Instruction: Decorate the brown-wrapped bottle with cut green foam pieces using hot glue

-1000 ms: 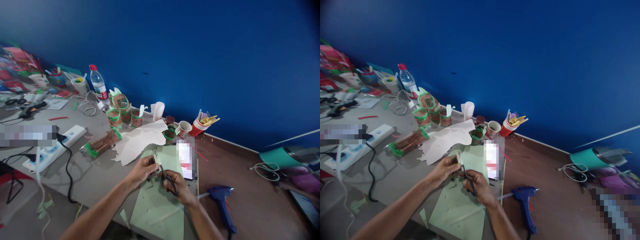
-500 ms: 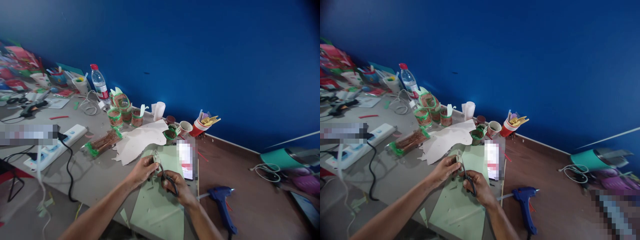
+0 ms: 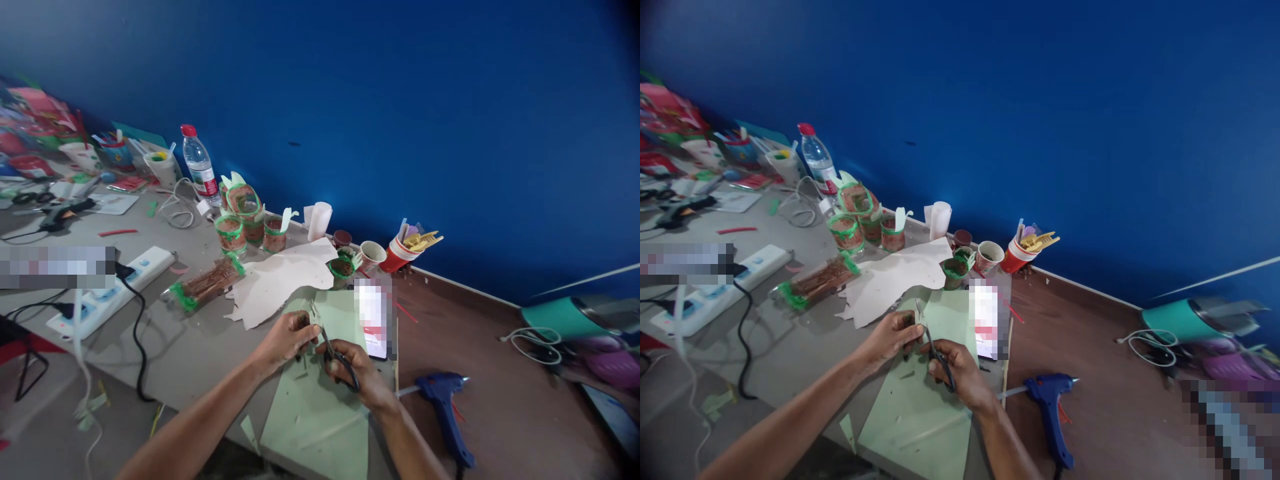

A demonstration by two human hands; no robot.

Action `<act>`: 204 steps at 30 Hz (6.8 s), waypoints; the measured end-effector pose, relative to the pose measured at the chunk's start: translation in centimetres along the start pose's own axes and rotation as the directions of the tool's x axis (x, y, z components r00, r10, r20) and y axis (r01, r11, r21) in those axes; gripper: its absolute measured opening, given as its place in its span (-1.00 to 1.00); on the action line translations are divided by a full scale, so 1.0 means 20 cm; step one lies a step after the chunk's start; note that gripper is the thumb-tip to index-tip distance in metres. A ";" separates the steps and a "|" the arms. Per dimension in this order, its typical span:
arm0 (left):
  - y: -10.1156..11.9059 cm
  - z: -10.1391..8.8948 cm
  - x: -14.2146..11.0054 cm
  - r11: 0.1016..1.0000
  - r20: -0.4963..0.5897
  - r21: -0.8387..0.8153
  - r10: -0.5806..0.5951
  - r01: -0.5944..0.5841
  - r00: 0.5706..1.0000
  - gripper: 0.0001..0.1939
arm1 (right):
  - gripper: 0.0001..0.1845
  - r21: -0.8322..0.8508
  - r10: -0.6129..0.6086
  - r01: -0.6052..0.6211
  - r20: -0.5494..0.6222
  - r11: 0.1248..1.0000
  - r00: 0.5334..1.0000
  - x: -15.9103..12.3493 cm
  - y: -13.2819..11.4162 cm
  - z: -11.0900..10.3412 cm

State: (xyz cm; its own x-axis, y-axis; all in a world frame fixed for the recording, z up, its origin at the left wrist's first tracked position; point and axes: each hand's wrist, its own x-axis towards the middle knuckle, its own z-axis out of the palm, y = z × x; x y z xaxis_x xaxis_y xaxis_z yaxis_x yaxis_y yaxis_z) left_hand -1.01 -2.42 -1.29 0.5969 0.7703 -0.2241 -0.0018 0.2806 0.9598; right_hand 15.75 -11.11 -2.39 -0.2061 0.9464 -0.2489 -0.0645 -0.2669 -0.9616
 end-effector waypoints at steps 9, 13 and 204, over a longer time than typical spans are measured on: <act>-0.04 -0.01 0.01 1.000 0.018 0.001 0.017 -0.017 1.000 -0.48 | -0.33 -0.012 0.018 -0.018 -0.007 1.000 1.000 0.01 0.01 0.00; -0.05 -0.01 0.01 1.000 0.025 0.006 0.020 -0.021 0.999 -0.50 | -0.36 -0.015 0.008 -0.007 0.002 1.000 1.000 0.01 0.03 -0.01; -0.05 -0.01 0.02 0.995 0.031 0.053 0.084 -0.086 0.996 -0.56 | -0.32 -0.171 -0.041 0.035 -0.031 0.985 0.999 0.00 -0.01 0.05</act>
State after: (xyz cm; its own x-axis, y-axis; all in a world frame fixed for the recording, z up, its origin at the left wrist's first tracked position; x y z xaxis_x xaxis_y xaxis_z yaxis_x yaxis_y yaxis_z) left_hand -0.91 -2.42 -2.42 0.6194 0.7730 -0.1373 -0.0102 0.1828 0.9831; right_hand 14.69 -11.25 -2.14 -0.1732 0.9615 -0.2132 0.0960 -0.1989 -0.9753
